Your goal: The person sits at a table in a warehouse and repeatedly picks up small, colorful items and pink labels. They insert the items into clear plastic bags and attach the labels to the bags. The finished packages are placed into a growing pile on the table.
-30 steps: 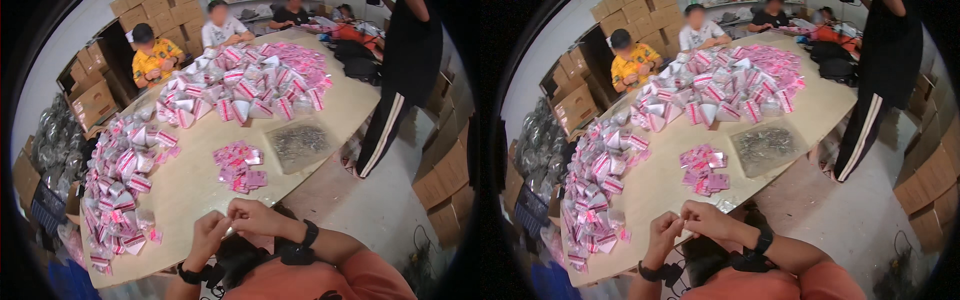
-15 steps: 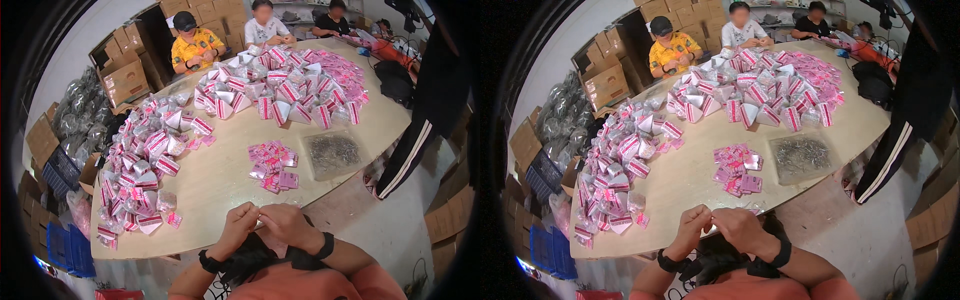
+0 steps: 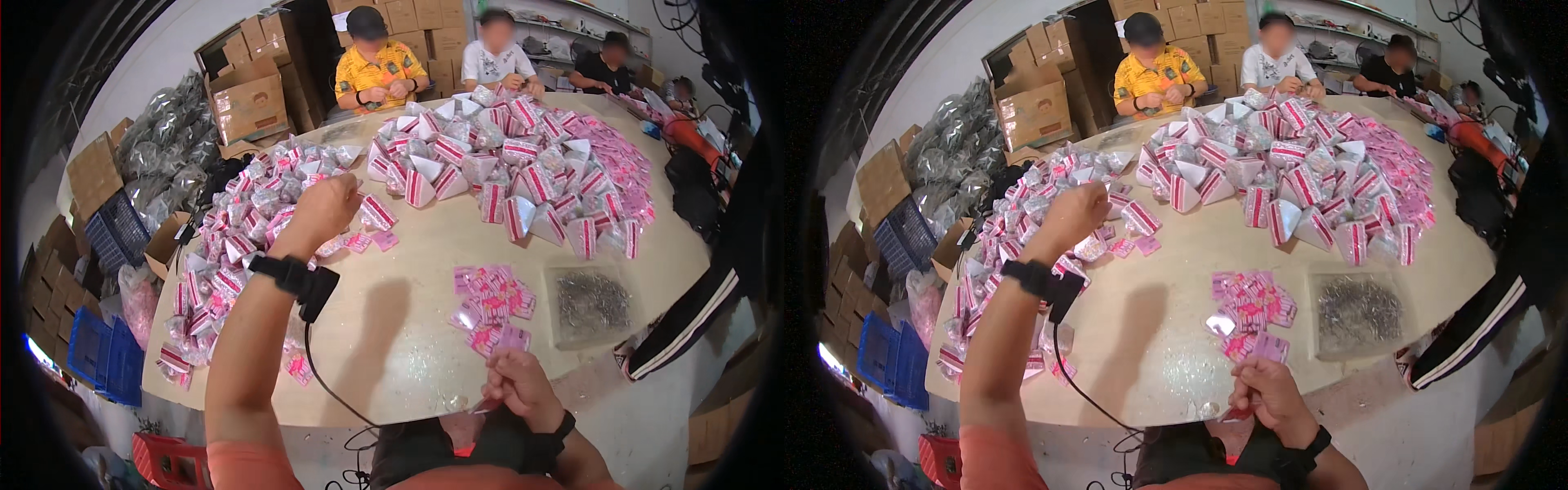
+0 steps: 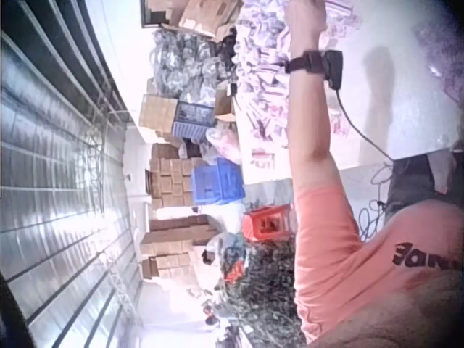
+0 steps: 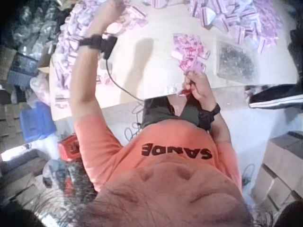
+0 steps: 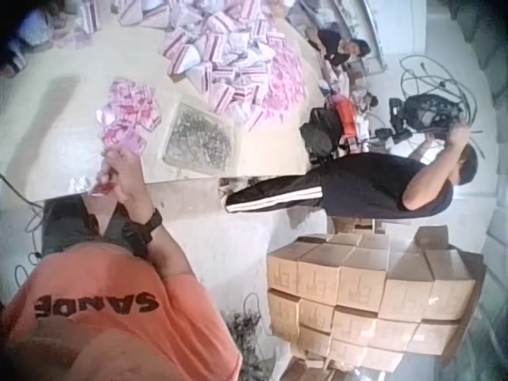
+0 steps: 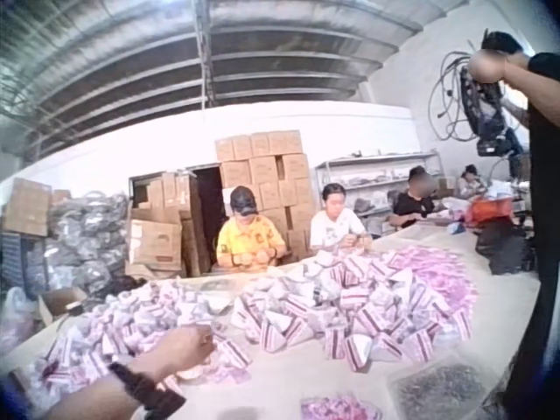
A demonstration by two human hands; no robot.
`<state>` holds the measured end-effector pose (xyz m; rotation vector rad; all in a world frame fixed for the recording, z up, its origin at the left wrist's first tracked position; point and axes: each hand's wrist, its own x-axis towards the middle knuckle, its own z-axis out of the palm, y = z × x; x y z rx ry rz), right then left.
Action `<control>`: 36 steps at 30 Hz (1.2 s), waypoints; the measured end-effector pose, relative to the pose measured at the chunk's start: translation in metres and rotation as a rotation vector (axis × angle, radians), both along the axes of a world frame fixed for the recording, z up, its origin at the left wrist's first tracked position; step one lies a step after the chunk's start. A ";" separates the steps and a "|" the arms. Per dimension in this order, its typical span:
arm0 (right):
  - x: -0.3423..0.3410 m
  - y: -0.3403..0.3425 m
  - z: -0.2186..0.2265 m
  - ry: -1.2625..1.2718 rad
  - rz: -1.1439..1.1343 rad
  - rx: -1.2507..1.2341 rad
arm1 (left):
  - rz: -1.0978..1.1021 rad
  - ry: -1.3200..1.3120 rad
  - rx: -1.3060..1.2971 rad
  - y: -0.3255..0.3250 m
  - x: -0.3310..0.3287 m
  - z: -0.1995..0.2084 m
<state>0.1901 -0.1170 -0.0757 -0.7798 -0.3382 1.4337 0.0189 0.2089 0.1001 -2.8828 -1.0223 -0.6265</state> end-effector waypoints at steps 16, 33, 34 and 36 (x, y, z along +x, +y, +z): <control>0.030 0.009 -0.005 0.015 0.284 -0.050 | 0.135 0.367 0.200 0.116 0.113 -0.139; 0.030 0.006 -0.017 0.089 0.251 0.058 | 0.060 -0.358 -0.253 0.066 0.129 -0.141; 0.030 0.007 -0.019 0.134 0.249 0.062 | 0.081 -0.321 -0.258 0.064 0.117 -0.147; 0.031 0.007 -0.026 0.105 0.256 0.079 | 0.161 -0.233 -0.376 0.047 0.096 -0.150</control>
